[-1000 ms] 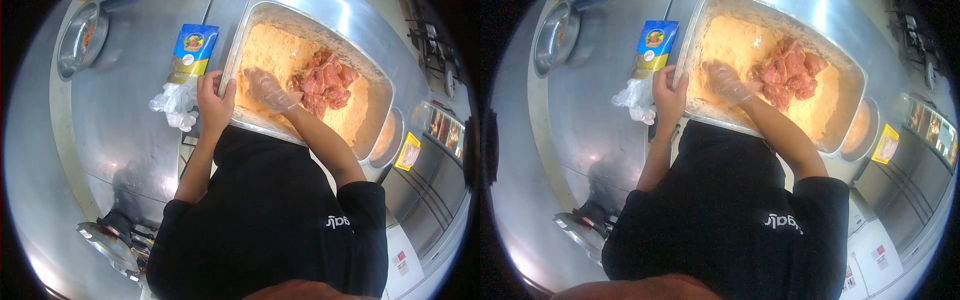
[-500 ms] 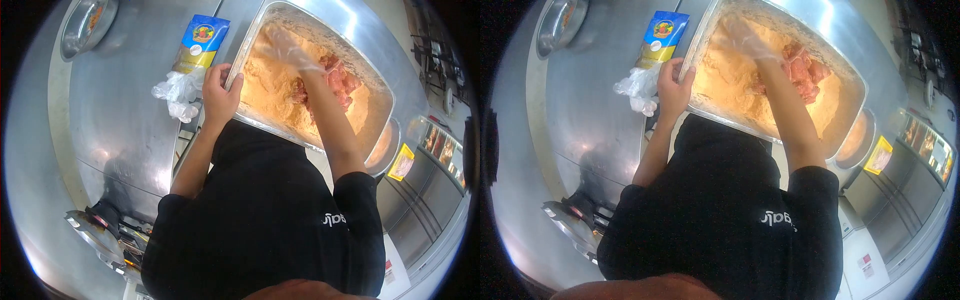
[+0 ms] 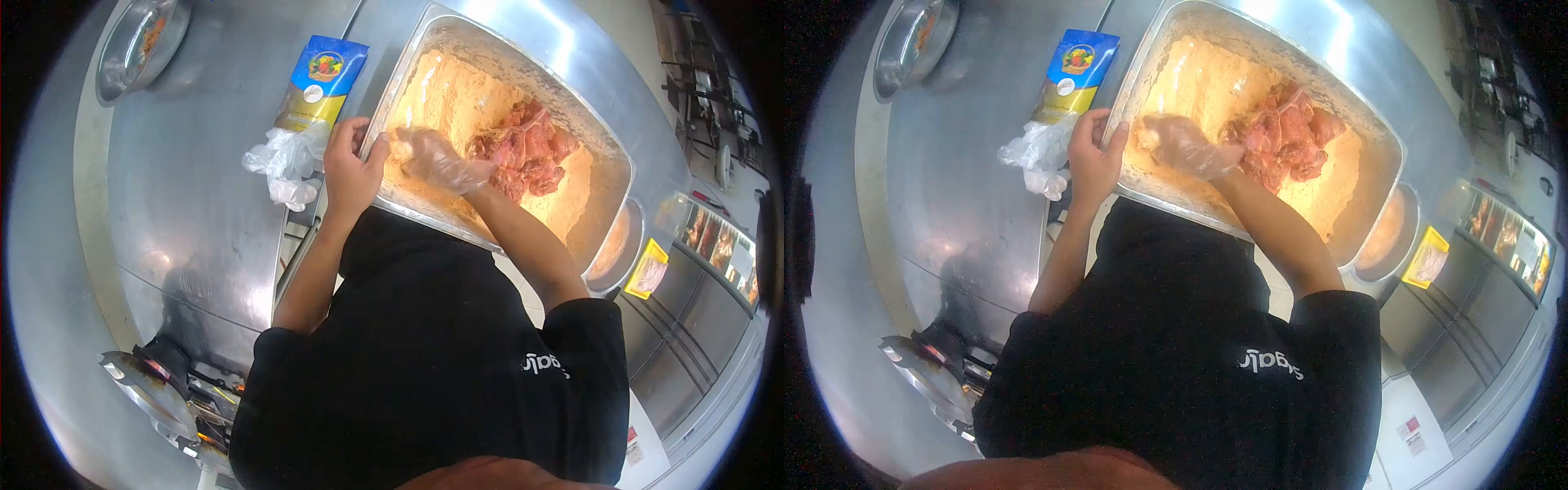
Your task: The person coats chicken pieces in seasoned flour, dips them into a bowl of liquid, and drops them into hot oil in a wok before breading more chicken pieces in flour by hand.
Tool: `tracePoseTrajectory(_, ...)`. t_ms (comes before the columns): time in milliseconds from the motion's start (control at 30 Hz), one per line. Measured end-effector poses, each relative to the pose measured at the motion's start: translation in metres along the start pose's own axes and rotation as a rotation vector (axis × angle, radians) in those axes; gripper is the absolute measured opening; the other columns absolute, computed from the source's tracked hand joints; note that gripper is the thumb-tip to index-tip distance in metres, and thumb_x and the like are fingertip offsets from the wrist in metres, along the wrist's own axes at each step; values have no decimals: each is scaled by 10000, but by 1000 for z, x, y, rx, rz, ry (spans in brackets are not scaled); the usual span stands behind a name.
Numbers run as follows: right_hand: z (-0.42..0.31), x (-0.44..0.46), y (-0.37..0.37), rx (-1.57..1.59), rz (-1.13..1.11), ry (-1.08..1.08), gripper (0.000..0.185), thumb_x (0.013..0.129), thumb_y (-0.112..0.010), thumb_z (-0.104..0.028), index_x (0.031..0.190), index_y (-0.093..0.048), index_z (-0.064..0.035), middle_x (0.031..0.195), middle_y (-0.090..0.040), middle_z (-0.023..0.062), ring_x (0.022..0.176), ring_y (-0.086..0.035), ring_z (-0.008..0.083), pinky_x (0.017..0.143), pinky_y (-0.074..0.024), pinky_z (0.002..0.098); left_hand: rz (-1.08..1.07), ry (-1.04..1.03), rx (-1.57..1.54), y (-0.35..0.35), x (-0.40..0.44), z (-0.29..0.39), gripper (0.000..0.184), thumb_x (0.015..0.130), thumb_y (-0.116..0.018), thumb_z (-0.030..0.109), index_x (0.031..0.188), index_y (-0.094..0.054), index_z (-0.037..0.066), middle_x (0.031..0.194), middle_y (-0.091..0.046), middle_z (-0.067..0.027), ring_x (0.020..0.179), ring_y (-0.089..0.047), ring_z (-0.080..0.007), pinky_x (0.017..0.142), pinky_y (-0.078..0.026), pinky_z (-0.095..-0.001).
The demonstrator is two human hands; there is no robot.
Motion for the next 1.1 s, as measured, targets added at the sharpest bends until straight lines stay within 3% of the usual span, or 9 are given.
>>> tracePoseTrajectory(67, 3, 12, 22, 193, 77, -7, 541, 868, -621, -177, 1357, -460, -8, 1222, -588, 204, 1018, -620, 308, 848, -524, 374, 0, 15, -43, -1, -2, -3, 308, 797, -731, 137, 1039, -602, -3, 880, -599, -114, 748, -570, -207, 677, -473, -317)
tracePoseTrajectory(200, -43, 8, 77, -537, 524, 2, 596, 890, -640, -222, 1390, -420, 18, 1267, -574, 211, 1157, -568, 324, 987, -465, 376, -11, 37, -56, -4, 0, -5, 302, 801, -724, 129, 1042, -597, -1, 887, -603, -112, 739, -585, -208, 676, -480, -322)
tracePoseTrajectory(333, -62, 6, 101, -186, 405, -134, 639, 871, -676, -282, 1371, -424, 25, 1297, -551, 205, 1196, -543, 326, 1052, -424, 394, -8, 40, -14, 2, 1, 0, 313, 802, -722, 134, 1054, -589, 6, 874, -605, -112, 724, -587, -208, 672, -479, -324)
tracePoseTrajectory(533, -35, -9, 59, -964, 69, -247, 464, 875, -616, -183, 1306, -527, -36, 1184, -611, 176, 1056, -621, 323, 929, -499, 403, -23, 65, -34, 1, 1, 1, 318, 800, -723, 145, 1057, -586, 16, 857, -602, -110, 718, -577, -211, 661, -472, -332)
tracePoseTrajectory(600, 14, -11, 57, -846, 79, -150, 458, 881, -590, -141, 1319, -517, -29, 1204, -602, 190, 1034, -628, 316, 919, -496, 400, -18, 68, -51, 1, -1, -1, 315, 798, -723, 144, 1052, -586, 17, 850, -597, -110, 721, -572, -216, 659, -470, -336)
tracePoseTrajectory(733, -47, -9, 81, -453, -16, -520, 459, 884, -549, -81, 1323, -488, 36, 1246, -581, 219, 1052, -615, 302, 922, -478, 400, -28, 24, 20, 2, 1, 1, 299, 825, -708, 113, 1074, -581, 6, 862, -623, -95, 747, -604, -167, 675, -481, -296)
tracePoseTrajectory(867, -45, 13, 93, -77, 211, -312, 479, 901, -561, -157, 1320, -479, 60, 1232, -584, 221, 1130, -577, 305, 957, -463, 385, -37, 32, 86, 4, 0, 5, 303, 836, -706, 112, 1091, -582, 7, 859, -632, -83, 742, -612, -140, 665, -483, -277)
tracePoseTrajectory(967, -45, 59, 62, -916, 68, -15, 429, 858, -632, -202, 1245, -556, -34, 1133, -596, 223, 1087, -577, 354, 927, -473, 440, -43, 35, 88, 3, 1, 7, 311, 833, -709, 123, 1093, -584, 8, 847, -630, -83, 734, -607, -140, 658, -481, -284)
tracePoseTrajectory(1100, -10, 34, 3, -1026, 394, 116, 458, 843, -636, -182, 1275, -533, -68, 1136, -581, 212, 1079, -572, 393, 935, -469, 471, -40, 10, 100, 3, 2, 7, 316, 837, -708, 127, 1097, -582, -2, 864, -643, -96, 740, -616, -151, 671, -489, -291)
Point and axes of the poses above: each hand's wrist, its own x-axis towards the middle knuckle, its own y-axis out of the back of the hand, z = x × y, the point moved 5 cm from there along x, towards the middle knuckle
